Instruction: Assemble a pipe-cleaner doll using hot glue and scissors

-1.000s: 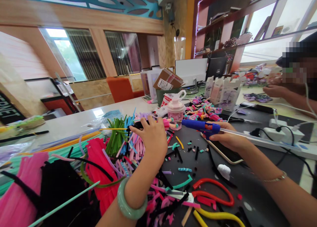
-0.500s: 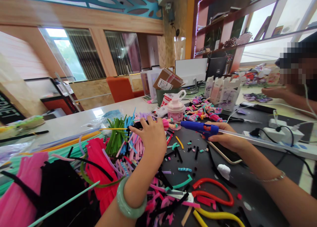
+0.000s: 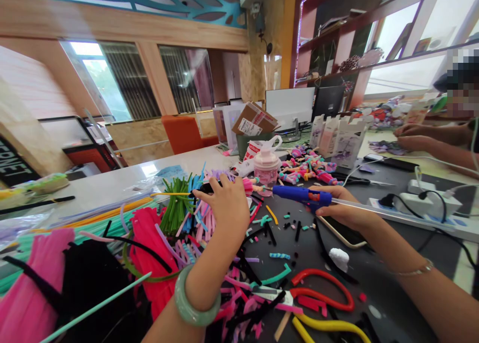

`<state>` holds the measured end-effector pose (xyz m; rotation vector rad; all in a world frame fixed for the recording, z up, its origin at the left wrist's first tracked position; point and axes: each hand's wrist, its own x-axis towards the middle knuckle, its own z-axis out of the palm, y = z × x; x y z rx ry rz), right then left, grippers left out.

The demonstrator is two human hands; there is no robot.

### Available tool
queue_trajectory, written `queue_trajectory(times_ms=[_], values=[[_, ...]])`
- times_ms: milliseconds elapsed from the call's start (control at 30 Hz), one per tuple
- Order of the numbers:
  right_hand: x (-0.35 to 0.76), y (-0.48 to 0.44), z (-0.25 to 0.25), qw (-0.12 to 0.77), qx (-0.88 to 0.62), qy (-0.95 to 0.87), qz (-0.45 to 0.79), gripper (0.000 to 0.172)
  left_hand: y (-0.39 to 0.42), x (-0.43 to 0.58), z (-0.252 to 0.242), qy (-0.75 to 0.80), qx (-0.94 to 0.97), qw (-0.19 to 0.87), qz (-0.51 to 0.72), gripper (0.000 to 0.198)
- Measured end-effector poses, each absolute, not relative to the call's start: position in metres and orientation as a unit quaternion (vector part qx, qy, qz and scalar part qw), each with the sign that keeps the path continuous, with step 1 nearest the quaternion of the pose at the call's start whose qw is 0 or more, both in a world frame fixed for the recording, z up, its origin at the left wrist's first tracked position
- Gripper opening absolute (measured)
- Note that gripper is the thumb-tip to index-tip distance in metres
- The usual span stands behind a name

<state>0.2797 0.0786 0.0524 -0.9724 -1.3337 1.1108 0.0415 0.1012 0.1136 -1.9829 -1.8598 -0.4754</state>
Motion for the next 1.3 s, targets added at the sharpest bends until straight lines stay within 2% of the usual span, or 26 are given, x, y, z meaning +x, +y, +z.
queue_trajectory(times_ms=[467,800,1300], values=[[0.2796,0.0797,0.0510,0.517,-0.420,-0.581,0.468,0.034,0.1062,0.0380,0.1126,-0.655,-0.704,0.191,-0.196,0.040],[0.2810,0.0808,0.0475,0.546,-0.422,-0.530,0.493,0.042,0.1107,0.0359,0.1105,-0.626,-0.712,0.214,-0.236,0.037],[0.2795,0.0828,0.0454,0.559,-0.407,-0.548,0.470,0.044,0.1021,0.0383,0.1139,-0.612,-0.703,0.229,-0.281,0.035]])
